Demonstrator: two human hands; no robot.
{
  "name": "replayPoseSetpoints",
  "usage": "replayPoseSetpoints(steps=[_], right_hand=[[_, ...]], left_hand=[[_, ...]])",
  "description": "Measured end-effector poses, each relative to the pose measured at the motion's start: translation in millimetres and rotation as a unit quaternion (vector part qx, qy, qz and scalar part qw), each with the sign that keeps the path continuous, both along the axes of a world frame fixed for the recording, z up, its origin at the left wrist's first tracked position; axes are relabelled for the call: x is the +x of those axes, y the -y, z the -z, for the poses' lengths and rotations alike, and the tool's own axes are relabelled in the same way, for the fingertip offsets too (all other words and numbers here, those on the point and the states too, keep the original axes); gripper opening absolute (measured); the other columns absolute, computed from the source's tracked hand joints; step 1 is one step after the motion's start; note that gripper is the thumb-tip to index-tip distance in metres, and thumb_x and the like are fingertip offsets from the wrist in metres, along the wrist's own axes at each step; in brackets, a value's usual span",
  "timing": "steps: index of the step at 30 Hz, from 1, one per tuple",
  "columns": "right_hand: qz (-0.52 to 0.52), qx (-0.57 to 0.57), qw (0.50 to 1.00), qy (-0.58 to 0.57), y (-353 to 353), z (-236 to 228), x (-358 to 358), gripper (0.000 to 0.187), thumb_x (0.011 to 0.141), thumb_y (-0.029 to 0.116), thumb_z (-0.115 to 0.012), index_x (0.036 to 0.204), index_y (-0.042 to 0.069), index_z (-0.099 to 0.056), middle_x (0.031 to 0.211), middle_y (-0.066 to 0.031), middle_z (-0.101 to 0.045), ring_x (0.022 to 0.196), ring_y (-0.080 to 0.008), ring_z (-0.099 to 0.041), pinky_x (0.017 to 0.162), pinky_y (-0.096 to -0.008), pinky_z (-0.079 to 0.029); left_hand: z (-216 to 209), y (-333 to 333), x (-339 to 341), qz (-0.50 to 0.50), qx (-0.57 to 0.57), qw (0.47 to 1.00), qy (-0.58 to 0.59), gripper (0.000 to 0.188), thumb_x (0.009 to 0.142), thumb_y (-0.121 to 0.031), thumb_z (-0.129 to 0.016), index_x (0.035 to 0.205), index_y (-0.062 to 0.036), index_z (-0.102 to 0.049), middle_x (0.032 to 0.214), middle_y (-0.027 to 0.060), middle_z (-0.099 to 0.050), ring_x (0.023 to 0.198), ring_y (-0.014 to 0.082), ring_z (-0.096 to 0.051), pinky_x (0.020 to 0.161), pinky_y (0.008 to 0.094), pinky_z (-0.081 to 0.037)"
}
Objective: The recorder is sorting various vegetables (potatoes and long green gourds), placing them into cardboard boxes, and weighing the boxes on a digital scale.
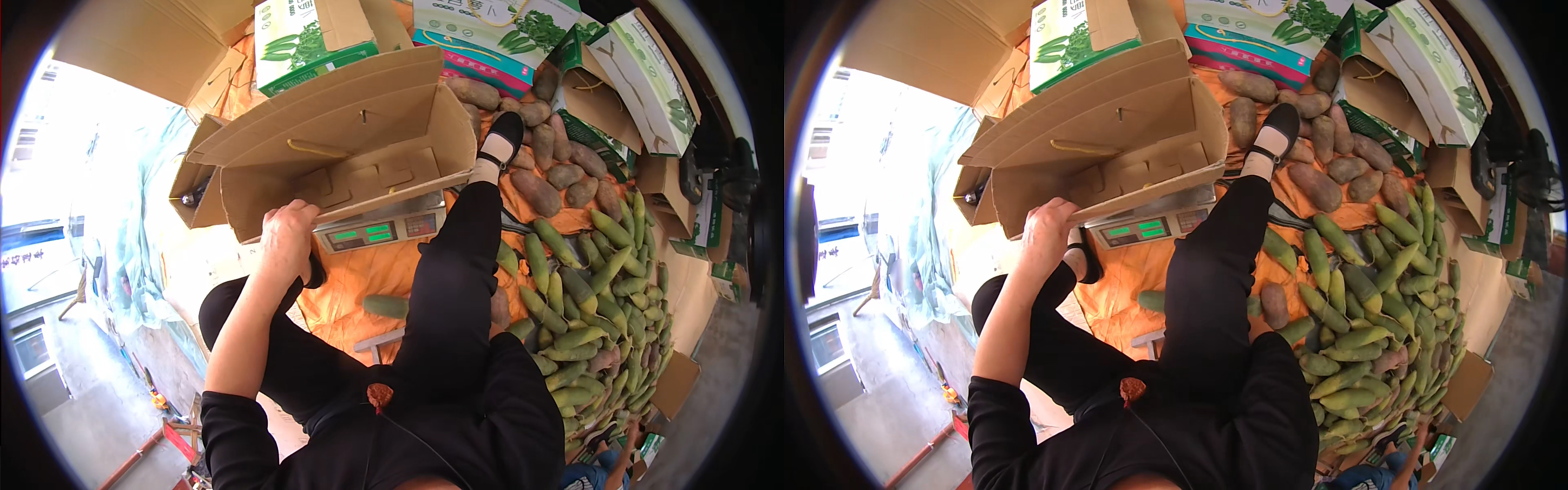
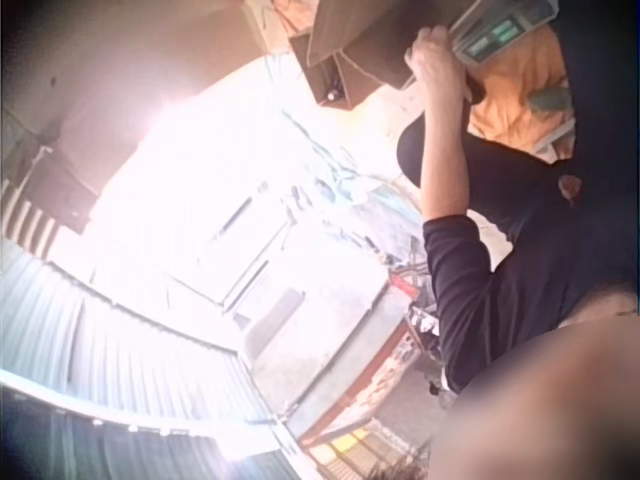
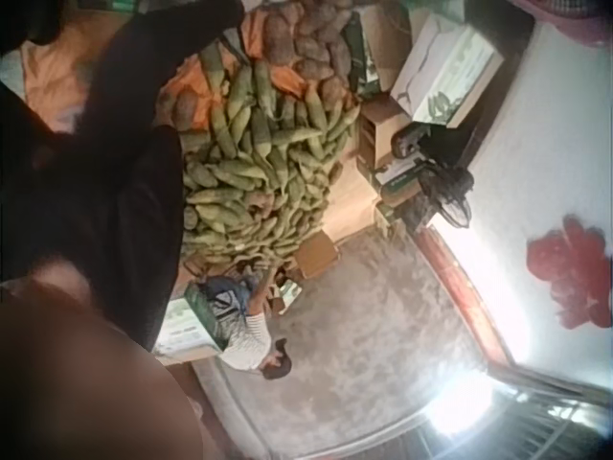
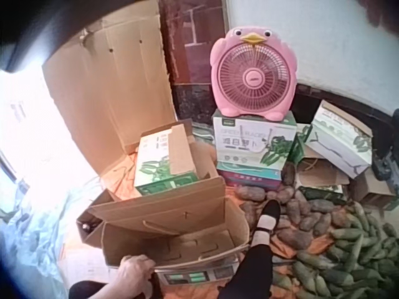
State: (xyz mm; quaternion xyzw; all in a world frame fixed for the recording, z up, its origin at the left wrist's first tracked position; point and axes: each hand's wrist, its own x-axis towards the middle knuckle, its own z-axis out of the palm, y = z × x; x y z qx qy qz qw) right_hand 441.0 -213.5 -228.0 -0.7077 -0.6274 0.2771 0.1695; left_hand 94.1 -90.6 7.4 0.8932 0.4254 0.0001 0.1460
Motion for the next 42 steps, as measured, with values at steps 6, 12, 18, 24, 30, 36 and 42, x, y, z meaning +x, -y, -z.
replayPoseSetpoints(steps=[6, 12, 18, 24, 30, 36, 42], right_hand=[[-0.014, -0.008, 0.999, 0.042, 31, 0, -9, 0.033, 0.08, 0.018, -0.064, 0.108, 0.002, -0.062, 0.077, -0.0017, -0.061, 0.07, -0.0116, -0.054, 0.061, -0.0329, -0.043], [-0.037, -0.009, 0.995, 0.088, 209, -17, -65, 0.036, 0.08, 0.018, -0.065, 0.112, 0.002, -0.062, 0.077, -0.0011, -0.061, 0.069, -0.0113, -0.054, 0.061, -0.0332, -0.043], [0.421, -0.247, 0.82, -0.3, 212, -157, 26, 0.018, 0.072, 0.018, -0.069, 0.082, 0.004, -0.063, 0.076, 0.0, -0.057, 0.068, -0.0096, -0.052, 0.057, -0.025, -0.039], [0.328, 0.022, 0.879, -0.345, 137, -287, 33, 0.038, 0.072, 0.01, -0.066, 0.108, -0.002, -0.059, 0.094, -0.0027, -0.062, 0.083, -0.0099, -0.057, 0.076, -0.0238, -0.045], [0.088, 0.03, 0.939, -0.332, -2, -323, -22, 0.044, 0.07, 0.017, -0.072, 0.107, -0.003, -0.06, 0.093, -0.0053, -0.063, 0.084, -0.0118, -0.058, 0.076, -0.0263, -0.046], [-0.043, -0.099, 0.993, -0.058, -119, -265, -111, 0.045, 0.065, 0.032, -0.072, 0.098, 0.002, -0.068, 0.087, -0.0141, -0.067, 0.077, -0.0257, -0.063, 0.073, -0.0341, -0.049], [-0.079, -0.089, 0.987, -0.111, -125, -210, -128, 0.042, 0.069, 0.03, -0.069, 0.102, 0.003, -0.066, 0.091, -0.0142, -0.067, 0.085, -0.0265, -0.063, 0.077, -0.0345, -0.048]], left_hand=[[12, -1, -2, 0.0, -0.004, 1.0, 0.025, 0.016, 0.071, 0.0, -0.058, 0.086, -0.0057, -0.061, 0.085, 0.0103, -0.057, 0.089, 0.029, -0.058, 0.083, 0.043, -0.041], [7, 2, -7, -0.005, 0.0, 1.0, 0.022, 0.015, 0.072, 0.002, -0.054, 0.084, -0.005, -0.06, 0.084, 0.011, -0.056, 0.09, 0.0304, -0.057, 0.085, 0.0462, -0.04], [8, 0, -4, 0.005, 0.001, 1.0, 0.019, 0.016, 0.072, 0.005, -0.051, 0.081, -0.0048, -0.059, 0.085, 0.0115, -0.056, 0.092, 0.0316, -0.057, 0.085, 0.0484, -0.04], [4, 3, -1, 0.011, -0.022, 1.0, 0.003, 0.015, 0.073, 0.004, -0.052, 0.082, -0.0047, -0.06, 0.086, 0.0125, -0.056, 0.09, 0.0317, -0.058, 0.079, 0.0451, -0.044], [7, 4, -9, 0.016, -0.008, 1.0, 0.009, 0.014, 0.074, -0.003, -0.061, 0.088, -0.0044, -0.063, 0.086, 0.0142, -0.058, 0.085, 0.0352, -0.058, 0.073, 0.0433, -0.047], [2, 7, -4, 0.015, -0.012, 1.0, 0.023, 0.012, 0.075, -0.002, -0.057, 0.086, -0.0035, -0.062, 0.087, 0.0151, -0.058, 0.086, 0.0351, -0.059, 0.073, 0.0431, -0.048], [3, 4, 4, 0.028, -0.011, 0.999, 0.035, 0.009, 0.075, -0.001, -0.057, 0.083, -0.0043, -0.061, 0.087, 0.0146, -0.058, 0.085, 0.0346, -0.059, 0.072, 0.0432, -0.048]])
